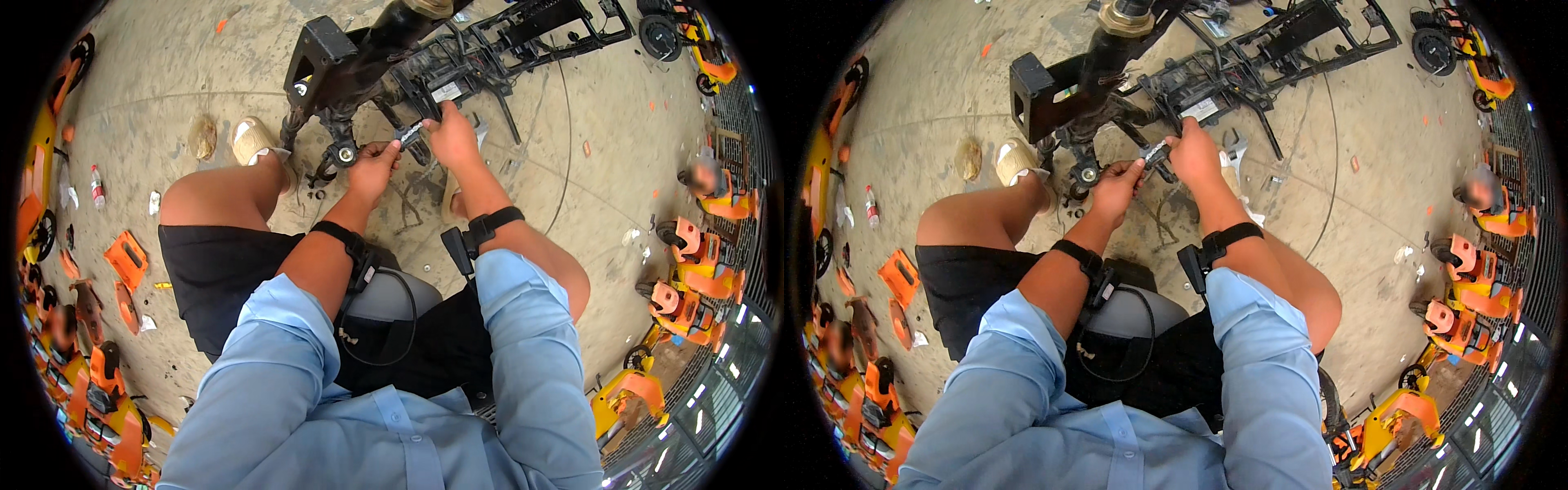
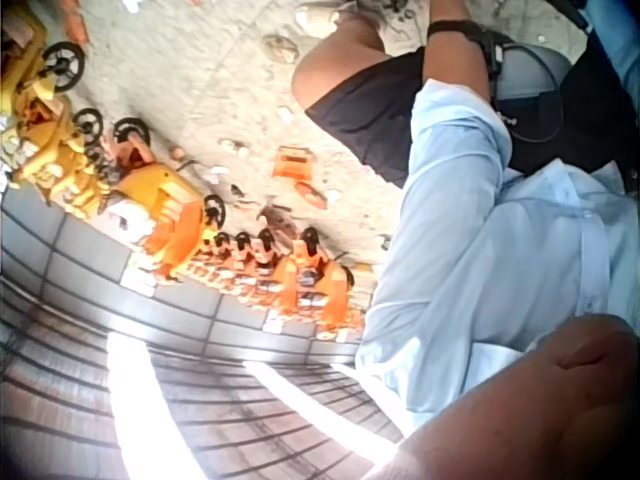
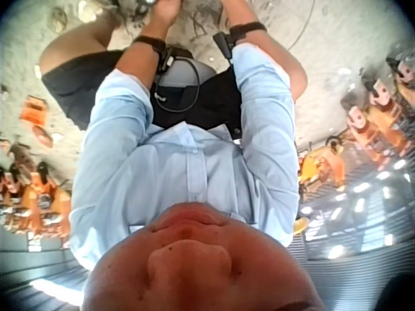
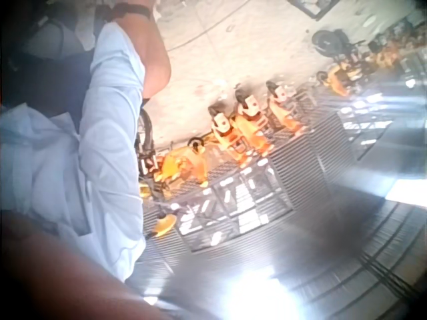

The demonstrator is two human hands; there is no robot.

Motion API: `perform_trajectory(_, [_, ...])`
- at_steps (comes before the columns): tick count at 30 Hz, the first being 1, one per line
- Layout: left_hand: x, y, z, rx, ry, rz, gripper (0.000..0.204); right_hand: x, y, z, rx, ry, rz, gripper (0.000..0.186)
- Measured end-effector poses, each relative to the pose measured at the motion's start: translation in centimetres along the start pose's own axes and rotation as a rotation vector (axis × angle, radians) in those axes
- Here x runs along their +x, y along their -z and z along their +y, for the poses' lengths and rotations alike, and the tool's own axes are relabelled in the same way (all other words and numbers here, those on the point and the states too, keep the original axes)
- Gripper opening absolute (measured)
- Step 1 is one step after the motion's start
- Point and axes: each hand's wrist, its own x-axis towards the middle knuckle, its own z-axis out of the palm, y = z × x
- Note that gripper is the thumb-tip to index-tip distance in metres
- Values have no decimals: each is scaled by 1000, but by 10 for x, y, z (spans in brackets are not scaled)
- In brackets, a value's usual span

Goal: The person uses a wrench and their hands to disassemble and reassemble parts of a motorcycle chain and frame while sitting in a large warehouse.

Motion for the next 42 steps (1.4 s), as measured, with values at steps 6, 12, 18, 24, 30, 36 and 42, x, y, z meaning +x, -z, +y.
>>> perform_trajectory(6, [2, -2, 0, 38, 16, 22, 30, 5, -7, 12, 65, -38, -22, 44])
perform_trajectory(12, [4, 0, -2, 0, 31, -2, 30, 7, -5, 15, 129, -66, 18, 39])
perform_trajectory(18, [1, -1, 2, -4, 62, -22, 29, -2, -1, 24, 180, -26, 30, 34])
perform_trajectory(24, [4, 1, -1, -59, 34, -57, 24, 2, -18, 26, 200, 62, 47, 37])
perform_trajectory(30, [0, 3, 4, -125, 79, -61, 22, -1, -9, 3, 95, 20, -2, 42])
perform_trajectory(36, [2, 4, 7, -120, 112, -92, 22, 0, -4, 4, 87, 33, -2, 42])
perform_trajectory(42, [3, 7, 6, -156, 85, -122, 19, -1, -7, 4, 205, -26, 35, 40])
